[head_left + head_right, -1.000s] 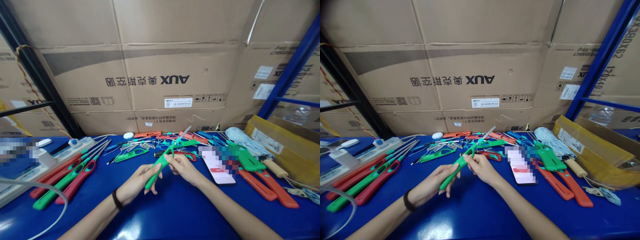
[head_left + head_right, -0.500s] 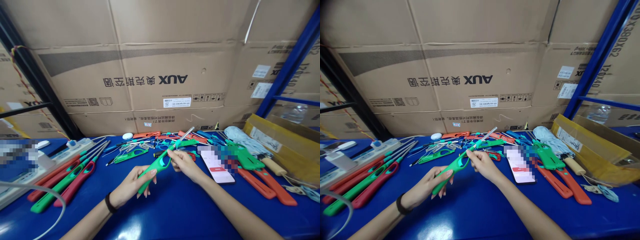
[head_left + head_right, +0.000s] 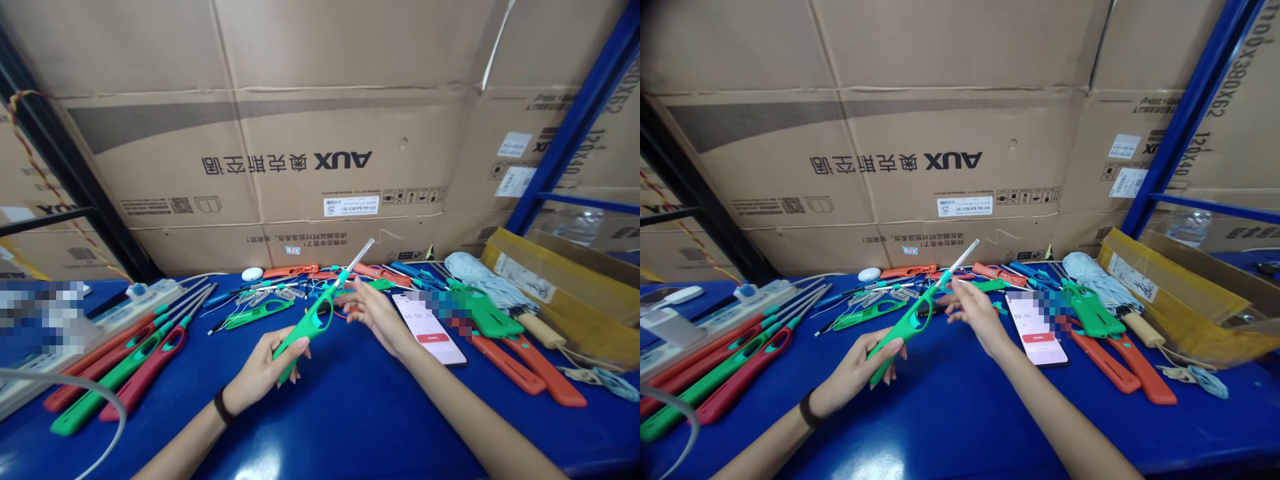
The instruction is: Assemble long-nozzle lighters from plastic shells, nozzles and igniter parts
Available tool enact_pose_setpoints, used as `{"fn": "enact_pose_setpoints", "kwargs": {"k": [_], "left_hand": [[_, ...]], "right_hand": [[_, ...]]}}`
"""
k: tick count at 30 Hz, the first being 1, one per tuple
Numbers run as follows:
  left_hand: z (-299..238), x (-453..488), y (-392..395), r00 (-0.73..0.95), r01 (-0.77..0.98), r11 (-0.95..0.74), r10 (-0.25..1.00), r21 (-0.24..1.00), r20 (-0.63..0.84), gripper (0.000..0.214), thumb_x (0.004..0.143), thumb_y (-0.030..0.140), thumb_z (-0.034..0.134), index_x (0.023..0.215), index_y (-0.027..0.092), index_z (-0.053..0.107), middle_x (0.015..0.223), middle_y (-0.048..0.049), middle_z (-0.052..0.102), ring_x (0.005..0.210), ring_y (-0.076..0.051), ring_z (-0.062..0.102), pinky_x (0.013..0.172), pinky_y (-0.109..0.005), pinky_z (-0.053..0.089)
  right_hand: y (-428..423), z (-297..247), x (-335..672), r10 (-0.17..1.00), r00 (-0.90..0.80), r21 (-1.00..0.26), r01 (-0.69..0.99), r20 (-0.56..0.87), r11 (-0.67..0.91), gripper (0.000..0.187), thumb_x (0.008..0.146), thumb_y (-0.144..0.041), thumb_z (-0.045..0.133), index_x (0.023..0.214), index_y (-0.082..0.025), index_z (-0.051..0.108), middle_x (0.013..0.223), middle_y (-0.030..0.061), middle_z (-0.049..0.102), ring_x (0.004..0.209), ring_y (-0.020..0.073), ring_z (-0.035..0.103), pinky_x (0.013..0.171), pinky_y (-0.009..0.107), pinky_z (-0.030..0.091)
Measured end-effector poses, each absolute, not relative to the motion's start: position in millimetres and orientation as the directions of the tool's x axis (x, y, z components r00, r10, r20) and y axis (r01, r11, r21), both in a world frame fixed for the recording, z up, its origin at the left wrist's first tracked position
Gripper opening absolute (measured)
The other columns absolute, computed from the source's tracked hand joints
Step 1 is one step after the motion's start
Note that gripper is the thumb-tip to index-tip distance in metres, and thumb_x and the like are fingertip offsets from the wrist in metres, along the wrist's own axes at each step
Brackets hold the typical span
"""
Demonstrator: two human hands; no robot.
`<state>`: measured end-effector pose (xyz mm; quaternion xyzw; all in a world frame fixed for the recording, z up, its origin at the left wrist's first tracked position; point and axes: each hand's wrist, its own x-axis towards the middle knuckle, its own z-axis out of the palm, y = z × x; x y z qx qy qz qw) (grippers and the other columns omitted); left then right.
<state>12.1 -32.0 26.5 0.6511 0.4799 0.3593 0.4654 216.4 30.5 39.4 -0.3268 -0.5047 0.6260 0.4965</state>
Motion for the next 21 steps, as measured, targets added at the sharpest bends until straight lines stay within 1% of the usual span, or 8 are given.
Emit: {"fn": "enact_pose_setpoints", "kwargs": {"k": [2,3,5,7,10,15,21], "left_hand": [[26,12,-32,0.297,0.305,-0.102,0.955,0.947,0.007,0.045,0.079,0.058,0.054,0.076,0.013,0.058,0.057,0.0010,0.055,0.043,-0.010,0.054,0.034,-0.015,0.034],[26,12,-32,0.305,0.309,-0.099,0.952,0.946,0.000,0.045,0.079,0.058,0.055,0.075,0.013,0.058,0.058,0.0009,0.055,0.043,-0.010,0.054,0.034,-0.015,0.034],[25,13,-33,0.315,0.317,-0.096,0.949,0.944,-0.010,0.045,0.079,0.058,0.055,0.074,0.013,0.058,0.059,0.0011,0.055,0.043,-0.009,0.054,0.034,-0.015,0.034],[23,14,-34,0.314,0.322,-0.097,0.949,0.942,-0.010,0.045,0.079,0.058,0.054,0.074,0.013,0.058,0.058,0.0015,0.054,0.042,-0.009,0.054,0.035,-0.015,0.034],[21,16,-34,0.301,0.331,-0.118,0.954,0.936,0.014,0.044,0.080,0.056,0.054,0.074,0.013,0.058,0.058,0.0019,0.053,0.042,-0.009,0.054,0.036,-0.015,0.035],[19,19,-33,0.286,0.330,-0.145,0.957,0.933,0.048,0.045,0.080,0.056,0.054,0.071,0.012,0.059,0.060,0.0006,0.054,0.040,-0.008,0.053,0.037,-0.017,0.035],[16,18,-35,0.295,0.274,-0.117,0.955,0.955,0.033,0.047,0.079,0.058,0.055,0.070,0.012,0.058,0.050,0.0032,0.049,0.036,-0.008,0.049,0.037,-0.017,0.033]], "right_hand": [[34,43,221,0.975,-0.190,-0.924,-0.381,0.111,0.031,0.041,0.069,-0.054,0.069,0.091,-0.019,0.061,0.086,0.0041,0.067,0.078,0.0148,0.062,0.071,0.027,0.050],[35,44,222,0.978,-0.170,-0.914,-0.404,0.118,0.040,0.039,0.068,-0.051,0.071,0.090,-0.019,0.063,0.086,0.0036,0.067,0.082,0.0158,0.063,0.077,0.029,0.050],[37,43,223,0.978,-0.173,-0.910,-0.414,0.118,0.036,0.035,0.068,-0.047,0.073,0.085,-0.018,0.065,0.082,0.0025,0.067,0.082,0.0163,0.064,0.083,0.032,0.049],[37,41,223,0.975,-0.191,-0.917,-0.399,0.110,0.025,0.032,0.067,-0.045,0.074,0.081,-0.018,0.066,0.081,0.0022,0.068,0.081,0.0163,0.064,0.085,0.033,0.049],[36,38,222,0.972,-0.213,-0.928,-0.373,0.096,0.010,0.033,0.065,-0.044,0.076,0.083,-0.017,0.068,0.083,0.0022,0.070,0.081,0.0162,0.065,0.087,0.032,0.047],[33,37,220,0.961,-0.270,-0.938,-0.346,0.060,-0.039,0.032,0.064,-0.043,0.076,0.083,-0.017,0.069,0.081,0.0018,0.070,0.078,0.0157,0.065,0.085,0.032,0.048],[30,36,219,0.947,-0.317,-0.934,-0.351,0.051,-0.067,0.030,0.065,-0.041,0.077,0.081,-0.016,0.069,0.083,0.0026,0.070,0.081,0.0163,0.066,0.085,0.032,0.049]]}}
